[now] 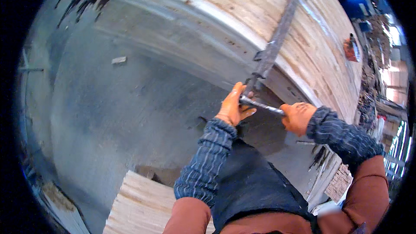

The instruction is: The person tightens multiple metal bar clamps on a large wooden panel using an adjustable wrench and applies a white substance from a container with a brush.

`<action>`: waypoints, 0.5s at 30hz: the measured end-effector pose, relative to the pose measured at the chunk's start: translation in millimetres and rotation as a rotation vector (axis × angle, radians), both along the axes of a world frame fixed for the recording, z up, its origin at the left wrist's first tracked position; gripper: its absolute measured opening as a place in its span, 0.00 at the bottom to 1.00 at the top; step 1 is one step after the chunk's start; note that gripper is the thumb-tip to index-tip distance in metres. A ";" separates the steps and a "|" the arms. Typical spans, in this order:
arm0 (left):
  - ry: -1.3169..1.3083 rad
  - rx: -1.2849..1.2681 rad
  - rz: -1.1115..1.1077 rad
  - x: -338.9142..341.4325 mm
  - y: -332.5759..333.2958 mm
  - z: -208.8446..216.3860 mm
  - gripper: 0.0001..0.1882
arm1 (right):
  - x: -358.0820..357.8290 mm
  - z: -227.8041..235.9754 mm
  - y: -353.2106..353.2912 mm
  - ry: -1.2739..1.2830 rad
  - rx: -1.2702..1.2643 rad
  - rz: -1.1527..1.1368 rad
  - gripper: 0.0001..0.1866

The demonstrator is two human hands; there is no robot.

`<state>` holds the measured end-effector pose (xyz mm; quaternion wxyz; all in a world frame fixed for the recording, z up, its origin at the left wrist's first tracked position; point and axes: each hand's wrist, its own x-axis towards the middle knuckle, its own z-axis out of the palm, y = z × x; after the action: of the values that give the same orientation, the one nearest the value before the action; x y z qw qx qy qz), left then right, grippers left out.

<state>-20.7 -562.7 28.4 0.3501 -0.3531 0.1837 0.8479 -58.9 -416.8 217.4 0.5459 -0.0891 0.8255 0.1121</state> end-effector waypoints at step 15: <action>0.290 -0.494 0.073 7.0 30.4 -20.4 0.19 | 73.9 -113.0 86.3 0.116 -0.621 -0.417 0.21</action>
<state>-13.8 -532.3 8.0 0.1925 -0.3091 0.4201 0.8313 15.0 -330.4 104.5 0.4564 -0.0739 0.8501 -0.2522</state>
